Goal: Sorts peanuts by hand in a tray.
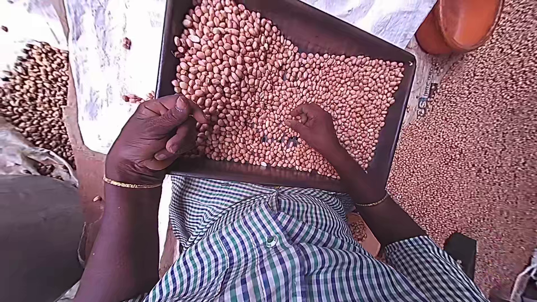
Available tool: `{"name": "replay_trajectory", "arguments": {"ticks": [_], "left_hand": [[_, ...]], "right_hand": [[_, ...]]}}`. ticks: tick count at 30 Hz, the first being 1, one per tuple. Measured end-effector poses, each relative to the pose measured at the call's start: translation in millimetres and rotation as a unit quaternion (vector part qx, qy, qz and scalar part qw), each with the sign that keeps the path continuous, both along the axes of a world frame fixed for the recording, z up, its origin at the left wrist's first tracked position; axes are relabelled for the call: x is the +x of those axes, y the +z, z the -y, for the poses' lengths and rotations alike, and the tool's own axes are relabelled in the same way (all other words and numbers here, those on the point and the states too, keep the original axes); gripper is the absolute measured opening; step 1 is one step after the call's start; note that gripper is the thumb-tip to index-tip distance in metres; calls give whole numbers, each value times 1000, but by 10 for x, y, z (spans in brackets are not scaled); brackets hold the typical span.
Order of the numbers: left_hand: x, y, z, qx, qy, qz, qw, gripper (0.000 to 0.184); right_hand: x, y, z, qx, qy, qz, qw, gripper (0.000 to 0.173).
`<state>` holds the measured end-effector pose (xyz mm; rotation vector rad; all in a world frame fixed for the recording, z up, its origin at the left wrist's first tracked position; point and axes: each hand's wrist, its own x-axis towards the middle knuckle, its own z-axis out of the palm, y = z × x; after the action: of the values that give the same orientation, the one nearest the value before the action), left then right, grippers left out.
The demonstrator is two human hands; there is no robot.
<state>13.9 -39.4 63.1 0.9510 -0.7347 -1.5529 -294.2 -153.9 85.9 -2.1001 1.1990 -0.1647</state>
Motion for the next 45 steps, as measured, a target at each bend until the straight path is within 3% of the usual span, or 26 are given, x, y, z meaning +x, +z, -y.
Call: {"name": "replay_trajectory", "arguments": {"ticks": [1,3,5,6,8,10,13,15,17,19,23,27,30,32,34,36,38,39,40,42,45], "left_hand": [[1,-7,-3,0,0,-8,1000,39],[10,-11,8,-1,-1,-26,1000,37],[22,-2,-1,3,4,-37,999,36],[28,-1,-5,3,5,-40,999,35],[25,-11,7,-1,0,-44,999,33],[23,-22,13,-1,6,-46,999,34],[14,-19,-11,-1,34,-54,998,38],[5,-21,-1,-6,39,-65,997,40],[2,-22,12,-2,25,-67,997,41],[-12,-5,38,49,-22,-41,998,50],[-64,8,86,140,-148,13,979,49],[-84,44,60,106,-82,-16,991,51],[-120,84,31,75,0,-48,996,54],[-117,78,13,65,26,-72,995,55],[-95,62,12,63,37,-87,994,55],[-91,49,6,62,43,-88,993,54],[-99,27,-3,58,45,-96,993,51],[-95,17,-4,58,47,-101,992,50],[-94,16,-12,56,52,-103,992,48],[-70,10,-32,44,53,-109,992,43],[-49,-31,-29,16,42,-133,990,32]], "right_hand": [[3,-27,0,-7,7,6,1000,17],[-71,-38,12,62,-64,132,987,5],[-135,-33,62,200,-155,321,913,13],[-162,-31,107,239,-169,358,887,16],[-91,21,145,188,-178,282,924,15],[123,89,188,91,-134,103,981,16],[142,67,170,11,-43,-3,999,19],[126,4,192,26,-85,76,993,13],[186,49,148,70,-134,225,962,7],[320,289,-57,99,-77,283,951,12],[552,341,-179,103,74,170,977,27],[374,218,207,79,162,-33,983,16],[472,324,512,146,257,-257,920,15],[668,418,642,174,285,-340,879,17],[973,530,792,146,310,-294,892,15],[1321,694,924,56,291,-89,951,16],[1660,911,1043,-26,245,101,964,38],[1778,1012,1073,-65,190,182,962,32],[1839,1081,1077,-100,119,252,955,16],[1650,1036,1155,-113,60,309,942,15],[886,461,1126,-111,54,282,952,27]]}}
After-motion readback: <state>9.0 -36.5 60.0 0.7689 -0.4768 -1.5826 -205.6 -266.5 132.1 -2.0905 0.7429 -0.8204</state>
